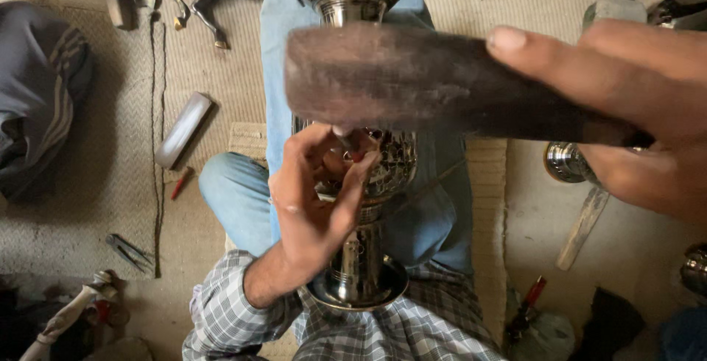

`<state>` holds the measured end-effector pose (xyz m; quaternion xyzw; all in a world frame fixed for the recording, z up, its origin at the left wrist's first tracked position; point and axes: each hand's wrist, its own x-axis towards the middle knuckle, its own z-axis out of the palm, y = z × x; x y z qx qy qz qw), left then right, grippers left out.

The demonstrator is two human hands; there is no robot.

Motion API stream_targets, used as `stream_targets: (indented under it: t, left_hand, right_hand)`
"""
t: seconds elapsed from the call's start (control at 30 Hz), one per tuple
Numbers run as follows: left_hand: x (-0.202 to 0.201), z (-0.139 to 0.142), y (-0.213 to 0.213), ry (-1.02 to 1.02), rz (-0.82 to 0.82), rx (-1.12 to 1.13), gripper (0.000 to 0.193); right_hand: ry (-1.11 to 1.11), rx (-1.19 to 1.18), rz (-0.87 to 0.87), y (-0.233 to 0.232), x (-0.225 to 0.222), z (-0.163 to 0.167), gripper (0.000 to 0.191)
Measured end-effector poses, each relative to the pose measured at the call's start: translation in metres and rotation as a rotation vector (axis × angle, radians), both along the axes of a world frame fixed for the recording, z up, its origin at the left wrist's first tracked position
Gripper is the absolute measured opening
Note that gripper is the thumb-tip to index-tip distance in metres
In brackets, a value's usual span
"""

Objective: The person sits on the floor holding a chisel against the surface of a brass vase and repeatedly strikes the chisel with a mallet to engrave a decorative pattern, repositioning the chisel tip on different spots of the vase body as the pattern develops.

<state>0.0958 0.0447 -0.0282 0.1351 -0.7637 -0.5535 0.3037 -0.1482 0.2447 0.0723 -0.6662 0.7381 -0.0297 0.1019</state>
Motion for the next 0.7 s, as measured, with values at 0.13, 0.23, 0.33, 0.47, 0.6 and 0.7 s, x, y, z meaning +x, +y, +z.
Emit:
stream_targets:
  t: [0.13, 0.23, 0.33, 0.47, 0.6, 0.7]
  left_hand:
    - [-0.008, 0.007, -0.006, -0.003, -0.056, 0.053, 0.043]
    - [-0.018, 0.014, -0.014, -0.02, -0.189, 0.08, 0.041]
    - [-0.034, 0.017, -0.023, -0.104, -0.334, -0.13, 0.041]
    - [-0.044, 0.02, -0.033, -0.092, -0.484, -0.373, 0.053]
    - [-0.046, 0.024, -0.042, -0.072, -0.604, -0.326, 0.056]
    - [-0.047, 0.027, -0.044, -0.025, -0.63, -0.338, 0.056]
  right_hand:
    - [0.182, 0.193, -0.113, 0.01, 0.006, -0.009, 0.101]
    - [0.086, 0.076, -0.199, 0.021, 0.007, -0.013, 0.097]
    - [0.1, -0.146, -0.217, 0.03, 0.018, -0.028, 0.092]
    - [0.127, -0.367, -0.347, 0.051, 0.036, -0.064, 0.087]
    - [-0.284, -0.44, -0.707, 0.081, 0.043, -0.09, 0.047]
    - [-0.616, -0.52, -0.898, 0.091, 0.054, -0.094, 0.023]
